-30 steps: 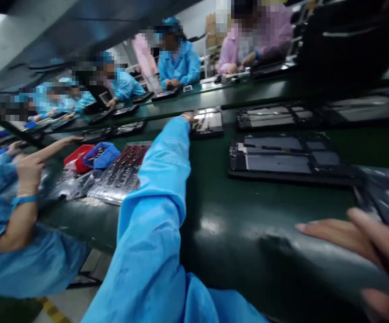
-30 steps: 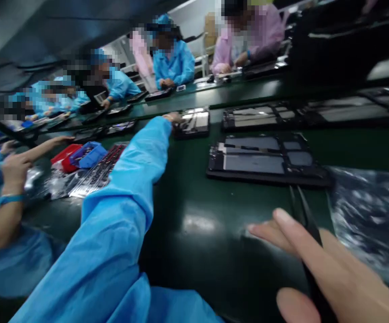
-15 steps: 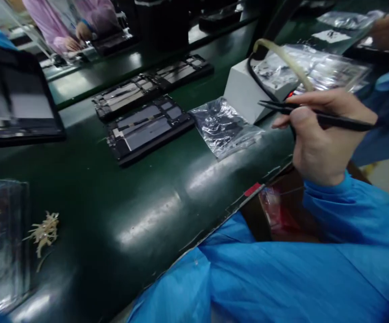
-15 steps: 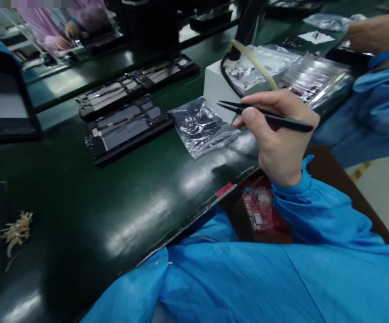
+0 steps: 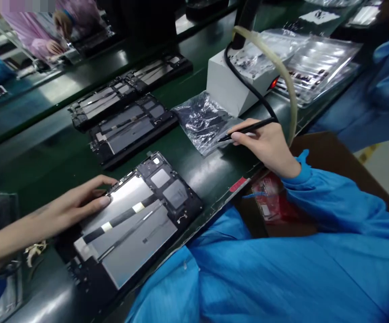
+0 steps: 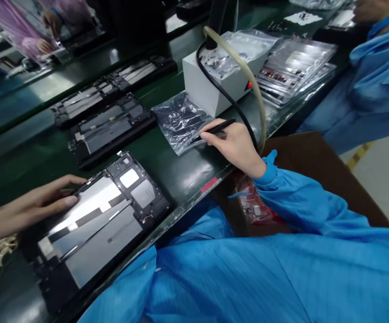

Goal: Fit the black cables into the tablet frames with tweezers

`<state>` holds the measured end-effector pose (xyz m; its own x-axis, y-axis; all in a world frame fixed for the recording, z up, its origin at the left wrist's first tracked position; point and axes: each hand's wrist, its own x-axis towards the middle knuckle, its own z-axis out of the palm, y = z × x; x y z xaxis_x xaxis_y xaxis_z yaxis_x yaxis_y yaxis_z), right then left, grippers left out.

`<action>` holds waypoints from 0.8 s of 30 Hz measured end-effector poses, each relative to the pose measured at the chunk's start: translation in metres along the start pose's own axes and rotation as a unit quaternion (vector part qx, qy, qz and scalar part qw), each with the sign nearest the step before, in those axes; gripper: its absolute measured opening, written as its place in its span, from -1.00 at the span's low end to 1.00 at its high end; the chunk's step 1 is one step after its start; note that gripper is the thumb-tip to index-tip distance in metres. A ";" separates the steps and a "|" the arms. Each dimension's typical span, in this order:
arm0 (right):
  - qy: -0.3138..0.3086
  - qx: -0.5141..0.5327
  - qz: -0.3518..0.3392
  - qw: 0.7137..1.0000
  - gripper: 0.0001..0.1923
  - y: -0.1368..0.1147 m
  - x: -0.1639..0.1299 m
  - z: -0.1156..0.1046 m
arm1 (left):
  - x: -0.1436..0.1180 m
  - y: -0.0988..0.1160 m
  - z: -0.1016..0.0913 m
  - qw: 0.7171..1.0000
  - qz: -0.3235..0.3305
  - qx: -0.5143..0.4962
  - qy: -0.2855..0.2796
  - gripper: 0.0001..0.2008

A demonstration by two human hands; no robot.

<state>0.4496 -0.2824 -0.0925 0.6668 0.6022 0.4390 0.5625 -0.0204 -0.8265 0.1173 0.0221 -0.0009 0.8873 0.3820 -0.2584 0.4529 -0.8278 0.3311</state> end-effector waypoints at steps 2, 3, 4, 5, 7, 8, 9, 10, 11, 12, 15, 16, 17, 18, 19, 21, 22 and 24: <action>-0.020 -0.003 0.001 1.000 -0.80 0.000 0.004 0.003 | 0.005 0.000 0.004 0.999 0.019 0.003 -0.039 -0.61; -0.026 -0.005 -0.002 1.000 -0.78 0.000 0.006 0.005 | 0.008 0.000 0.002 0.998 0.038 0.022 -0.048 -0.60; -0.028 -0.007 -0.007 1.000 -0.76 -0.001 0.007 0.007 | 0.012 0.002 0.000 0.996 0.057 0.048 -0.052 -0.58; -0.029 -0.009 -0.013 0.999 -0.75 -0.002 0.008 0.008 | 0.016 0.007 -0.002 0.993 0.077 0.071 -0.052 -0.56; -0.028 -0.005 -0.017 0.999 -0.75 -0.003 0.009 0.010 | 0.027 0.022 -0.001 0.987 0.128 0.091 -0.040 -0.54; -0.026 0.002 -0.015 1.000 -0.75 -0.003 0.009 0.011 | 0.032 0.033 0.001 0.982 0.159 0.096 -0.032 -0.54; -0.021 0.010 -0.012 1.000 -0.75 -0.002 0.009 0.012 | 0.038 0.044 0.006 0.976 0.192 0.102 -0.019 -0.54; -0.016 0.018 -0.008 1.000 -0.75 -0.002 0.009 0.012 | 0.043 0.056 0.012 0.968 0.227 0.110 -0.003 -0.54; -0.012 0.026 -0.002 1.000 -0.74 -0.001 0.009 0.012 | 0.049 0.068 0.017 0.960 0.254 0.121 0.006 -0.54; -0.007 0.033 0.001 0.999 -0.73 0.001 0.008 0.012 | 0.054 0.079 0.023 0.952 0.276 0.132 0.009 -0.54; 0.000 0.044 -0.011 0.999 -0.71 0.005 0.008 0.011 | 0.067 0.105 0.031 0.933 0.328 0.150 0.002 -0.56; 0.001 0.044 -0.019 0.999 -0.71 0.006 0.008 0.011 | 0.070 0.110 0.031 0.929 0.337 0.151 -0.001 -0.56; 0.000 0.042 -0.027 0.999 -0.71 0.006 0.007 0.010 | 0.071 0.114 0.030 0.927 0.345 0.149 0.000 -0.56; -0.002 0.038 -0.032 0.999 -0.72 0.007 0.007 0.010 | 0.072 0.116 0.029 0.925 0.351 0.146 0.003 -0.57; -0.006 0.031 -0.034 0.999 -0.73 0.006 0.007 0.009 | 0.072 0.117 0.027 0.926 0.350 0.144 0.002 -0.57; -0.011 0.017 -0.034 0.999 -0.72 0.005 0.006 0.008 | 0.070 0.114 0.025 0.928 0.349 0.134 0.006 -0.56; -0.012 0.011 -0.033 0.999 -0.72 0.005 0.006 0.008 | 0.069 0.110 0.024 0.929 0.346 0.128 0.006 -0.56; -0.011 0.002 -0.029 1.000 -0.71 0.004 0.005 0.008 | 0.066 0.102 0.024 0.933 0.339 0.117 0.009 -0.55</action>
<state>0.4519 -0.2731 -0.0962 0.6221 0.6199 0.4783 0.5975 0.0189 -0.8016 0.2198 -0.0473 -0.0056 0.9652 -0.2577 -0.0451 -0.2434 -0.9478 0.2060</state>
